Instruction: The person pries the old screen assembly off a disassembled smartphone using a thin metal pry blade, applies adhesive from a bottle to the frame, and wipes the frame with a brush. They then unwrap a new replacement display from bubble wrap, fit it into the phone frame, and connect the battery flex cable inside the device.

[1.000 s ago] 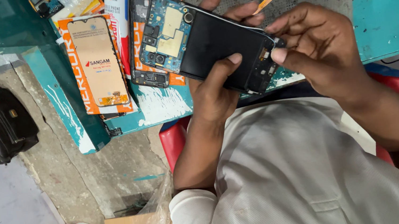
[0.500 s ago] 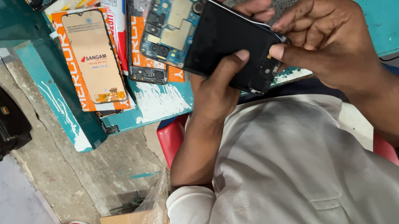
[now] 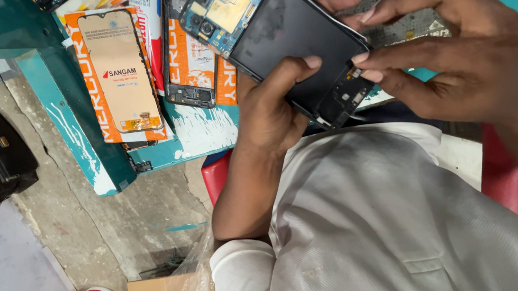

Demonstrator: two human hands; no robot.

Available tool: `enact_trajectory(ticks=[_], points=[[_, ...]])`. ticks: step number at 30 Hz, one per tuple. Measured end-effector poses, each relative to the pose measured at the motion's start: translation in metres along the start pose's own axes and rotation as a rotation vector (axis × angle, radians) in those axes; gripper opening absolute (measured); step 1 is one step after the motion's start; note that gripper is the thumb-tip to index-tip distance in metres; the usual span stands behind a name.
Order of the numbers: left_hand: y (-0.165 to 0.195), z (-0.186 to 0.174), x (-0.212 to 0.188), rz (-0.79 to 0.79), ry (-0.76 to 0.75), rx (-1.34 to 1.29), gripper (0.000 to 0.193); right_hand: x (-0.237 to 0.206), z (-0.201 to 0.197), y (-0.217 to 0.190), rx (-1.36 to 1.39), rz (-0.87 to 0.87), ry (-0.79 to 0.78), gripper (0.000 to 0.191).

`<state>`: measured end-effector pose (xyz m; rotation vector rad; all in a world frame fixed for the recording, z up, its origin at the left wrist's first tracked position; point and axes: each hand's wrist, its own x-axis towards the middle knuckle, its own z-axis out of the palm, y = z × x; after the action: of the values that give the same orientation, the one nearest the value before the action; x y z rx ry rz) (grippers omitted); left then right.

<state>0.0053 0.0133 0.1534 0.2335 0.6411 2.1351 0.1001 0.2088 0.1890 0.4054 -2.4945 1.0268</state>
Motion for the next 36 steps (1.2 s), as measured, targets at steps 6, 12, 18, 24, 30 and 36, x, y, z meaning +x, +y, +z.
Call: enact_trajectory(ticks=[6,12,18,24,30,36], points=[[0.01,0.014,-0.004,-0.064,0.02,0.122,0.074,0.008,-0.016,0.006,-0.061,-0.154,-0.14,0.027],[0.006,0.009,-0.005,-0.071,0.006,0.001,0.052,0.012,-0.02,0.006,-0.081,-0.234,-0.192,0.033],[0.0,0.01,-0.01,-0.01,0.097,0.047,0.041,0.013,-0.025,0.008,-0.088,-0.299,-0.223,0.041],[0.007,0.018,-0.021,0.071,0.022,0.402,0.038,0.016,-0.027,0.009,-0.095,-0.338,-0.18,0.039],[0.004,0.02,-0.025,0.107,0.009,0.53,0.035,0.022,-0.03,0.012,-0.029,-0.433,-0.158,0.039],[0.006,0.022,-0.026,0.092,0.004,0.522,0.032,0.024,-0.032,0.012,-0.012,-0.456,-0.188,0.042]])
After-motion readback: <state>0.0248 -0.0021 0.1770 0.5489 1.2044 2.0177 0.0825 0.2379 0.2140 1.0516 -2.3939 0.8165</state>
